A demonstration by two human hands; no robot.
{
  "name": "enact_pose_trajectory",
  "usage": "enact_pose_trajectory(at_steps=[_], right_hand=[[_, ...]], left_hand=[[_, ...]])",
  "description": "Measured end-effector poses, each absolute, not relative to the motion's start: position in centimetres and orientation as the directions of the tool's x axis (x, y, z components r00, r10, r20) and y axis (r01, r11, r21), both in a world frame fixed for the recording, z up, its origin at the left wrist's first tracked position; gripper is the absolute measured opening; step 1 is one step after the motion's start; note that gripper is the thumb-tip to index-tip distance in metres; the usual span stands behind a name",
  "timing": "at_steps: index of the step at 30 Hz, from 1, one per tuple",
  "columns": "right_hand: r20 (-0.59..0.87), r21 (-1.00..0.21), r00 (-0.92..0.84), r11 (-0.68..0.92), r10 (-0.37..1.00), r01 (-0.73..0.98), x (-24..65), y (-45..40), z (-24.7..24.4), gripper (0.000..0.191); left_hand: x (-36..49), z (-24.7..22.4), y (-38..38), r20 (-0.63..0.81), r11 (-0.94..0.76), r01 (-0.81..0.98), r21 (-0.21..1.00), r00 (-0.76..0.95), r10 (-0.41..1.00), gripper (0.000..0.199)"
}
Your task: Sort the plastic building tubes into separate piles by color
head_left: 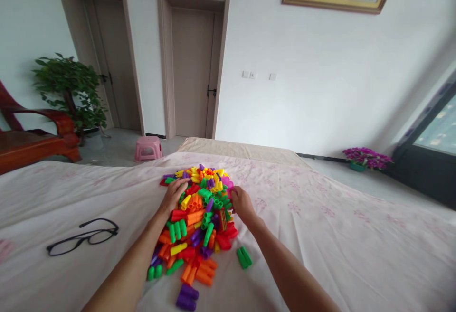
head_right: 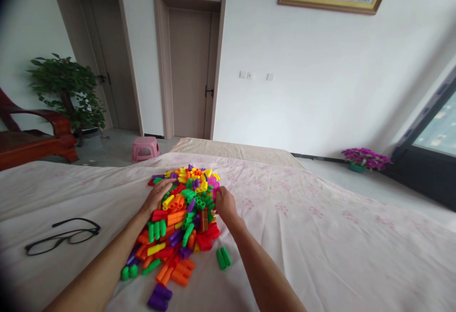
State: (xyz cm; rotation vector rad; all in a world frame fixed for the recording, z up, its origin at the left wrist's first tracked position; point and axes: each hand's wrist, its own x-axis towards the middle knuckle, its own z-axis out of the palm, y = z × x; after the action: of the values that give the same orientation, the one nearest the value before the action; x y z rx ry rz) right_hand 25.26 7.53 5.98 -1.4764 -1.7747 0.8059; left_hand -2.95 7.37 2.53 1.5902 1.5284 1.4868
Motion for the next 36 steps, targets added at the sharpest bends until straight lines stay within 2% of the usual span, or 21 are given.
enact_pose_trajectory(at_steps=[6, 9, 11, 14, 16, 19, 23, 26, 31, 36], right_hand=[[0.404, -0.531, -0.179, 0.389, 0.897, 0.753, 22.9, 5.0, 10.2, 0.025], [0.468, -0.482, -0.223, 0.458, 0.855, 0.746, 22.6, 4.6, 11.8, 0.025], [0.458, -0.521, -0.196, 0.44, 0.867, 0.731, 23.7, 4.7, 12.3, 0.025], [0.338, -0.673, -0.083, 0.302, 0.937, 0.675, 27.1, 5.2, 11.4, 0.024], [0.222, -0.761, -0.009, 0.179, 0.975, 0.623, 29.9, 5.2, 9.8, 0.023], [0.083, -0.804, 0.056, 0.034, 0.995, 0.594, 33.6, 4.3, 7.0, 0.018], [-0.02, -0.781, 0.026, -0.031, 0.999, 0.624, 34.7, 2.1, 4.2, 0.017], [-0.06, -0.808, -0.034, -0.029, 0.998, 0.589, 32.7, 0.6, 3.3, 0.018], [-0.055, -0.895, -0.107, -0.001, 0.993, 0.445, 28.8, -0.8, 3.1, 0.017], [0.016, -0.94, -0.163, 0.07, 0.986, 0.333, 27.4, -1.3, 3.8, 0.026]], left_hand=[[-0.8, 4.6, 8.4, 0.33, -0.266, 0.253, 0.93, -0.258, 0.908, 0.057], [-1.0, 5.5, 7.3, 0.288, -0.23, 0.239, 0.943, -0.251, 0.924, 0.058], [-1.8, 5.9, 5.9, 0.272, -0.202, 0.261, 0.944, -0.268, 0.924, 0.059], [-3.5, 5.7, 2.7, 0.285, -0.187, 0.357, 0.915, -0.247, 0.926, 0.06], [-5.1, 4.9, 0.0, 0.313, -0.202, 0.54, 0.817, -0.122, 0.942, 0.063], [-7.3, 2.7, -4.4, 0.31, -0.237, 0.735, 0.636, 0.038, 0.95, 0.071], [-7.6, -0.6, -9.3, 0.361, -0.33, 0.84, 0.432, 0.174, 0.916, 0.106], [-5.2, -1.9, -10.8, 0.459, -0.303, 0.9, 0.313, 0.136, 0.878, 0.114], [-0.8, -1.4, -9.3, 0.581, -0.269, 0.911, 0.313, 0.04, 0.813, 0.104], [2.4, 0.7, -6.9, 0.645, -0.39, 0.783, 0.485, -0.019, 0.764, 0.073]])
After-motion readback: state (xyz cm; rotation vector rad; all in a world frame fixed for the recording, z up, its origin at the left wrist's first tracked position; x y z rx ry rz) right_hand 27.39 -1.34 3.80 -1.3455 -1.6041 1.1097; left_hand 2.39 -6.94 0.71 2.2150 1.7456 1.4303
